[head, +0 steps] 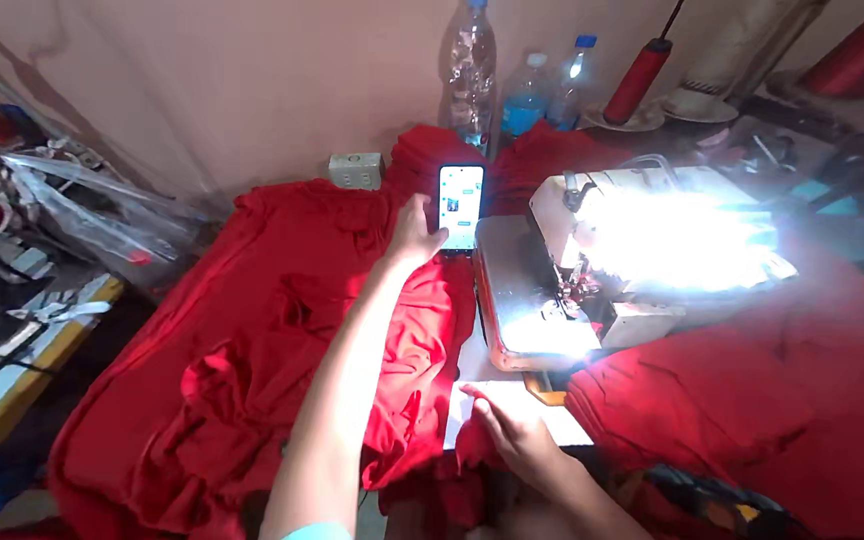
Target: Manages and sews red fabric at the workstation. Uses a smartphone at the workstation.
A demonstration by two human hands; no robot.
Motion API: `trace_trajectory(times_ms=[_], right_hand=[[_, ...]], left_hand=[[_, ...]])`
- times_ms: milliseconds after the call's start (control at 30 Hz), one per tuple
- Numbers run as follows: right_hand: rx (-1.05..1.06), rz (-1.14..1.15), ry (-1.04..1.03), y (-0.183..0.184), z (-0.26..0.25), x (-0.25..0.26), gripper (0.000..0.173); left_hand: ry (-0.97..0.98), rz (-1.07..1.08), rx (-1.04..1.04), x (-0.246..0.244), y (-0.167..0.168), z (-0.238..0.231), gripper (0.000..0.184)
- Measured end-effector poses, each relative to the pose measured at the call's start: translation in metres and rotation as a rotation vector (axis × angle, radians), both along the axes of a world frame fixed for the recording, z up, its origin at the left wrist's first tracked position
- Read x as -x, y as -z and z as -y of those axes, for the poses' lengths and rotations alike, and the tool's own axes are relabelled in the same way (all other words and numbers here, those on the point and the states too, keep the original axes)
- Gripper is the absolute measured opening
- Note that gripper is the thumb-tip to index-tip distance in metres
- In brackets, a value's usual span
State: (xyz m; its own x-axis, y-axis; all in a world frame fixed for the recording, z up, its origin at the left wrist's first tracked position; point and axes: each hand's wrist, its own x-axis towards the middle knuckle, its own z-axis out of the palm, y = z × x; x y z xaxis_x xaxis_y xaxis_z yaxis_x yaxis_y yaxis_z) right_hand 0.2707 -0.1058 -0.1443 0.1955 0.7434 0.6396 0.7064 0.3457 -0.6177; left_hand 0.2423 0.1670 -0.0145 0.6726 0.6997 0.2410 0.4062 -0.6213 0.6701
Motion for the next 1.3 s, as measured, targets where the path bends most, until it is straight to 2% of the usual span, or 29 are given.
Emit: trace_trajectory(times_ms=[100,200,400,667,733,800,867,967,1067,1200,1233,1300], right_hand=[[0.025,-0.039,-0.03,-0.001,0.001,-0.004,0.033],[-0.009,-0.109,-0.053,-0.001,-0.001,-0.006,0.032],[-0.006,-0.211,-0.086,0.0,-0.002,-0.006,0.033],[-0.022,-0.213,-0.103,-0.001,-0.002,-0.007,0.034],[-0.023,-0.216,-0.102,0.0,-0.002,-0.007,0.034],[-0.025,-0.216,-0.092,-0.001,-0.001,-0.007,0.035],[-0.034,-0.208,-0.084,-0.001,-0.002,-0.007,0.035],[-0.056,-0.182,-0.072,-0.002,-0.002,-0.006,0.033],[-0.072,-0.129,-0.042,-0.014,0.0,-0.004,0.029],[-0.122,0.069,-0.01,-0.053,-0.014,0.003,0.021],[-0.083,0.119,-0.006,-0.062,-0.022,0.006,0.021],[0.138,0.178,-0.014,-0.08,-0.037,0.013,0.025]], left_hand=[[-0.054,-0.073,0.123,-0.019,0.037,-0.023,0.08],[-0.095,-0.054,0.141,-0.02,0.056,-0.028,0.071],[-0.108,-0.084,0.096,-0.02,0.055,-0.029,0.049],[-0.166,-0.084,0.033,-0.024,0.056,-0.025,0.044],[-0.148,0.006,0.025,-0.023,0.06,-0.027,0.05],[-0.098,0.137,-0.004,-0.023,0.064,-0.03,0.047],[-0.064,0.189,0.028,-0.025,0.059,-0.03,0.039],[-0.018,0.241,0.148,-0.034,0.062,-0.038,0.043],[0.054,0.258,0.271,-0.039,0.066,-0.051,0.044],[0.049,0.219,0.213,-0.039,0.06,-0.049,0.037],[0.048,0.197,0.167,-0.035,0.057,-0.044,0.035],[0.044,0.196,0.088,-0.032,0.06,-0.042,0.033]])
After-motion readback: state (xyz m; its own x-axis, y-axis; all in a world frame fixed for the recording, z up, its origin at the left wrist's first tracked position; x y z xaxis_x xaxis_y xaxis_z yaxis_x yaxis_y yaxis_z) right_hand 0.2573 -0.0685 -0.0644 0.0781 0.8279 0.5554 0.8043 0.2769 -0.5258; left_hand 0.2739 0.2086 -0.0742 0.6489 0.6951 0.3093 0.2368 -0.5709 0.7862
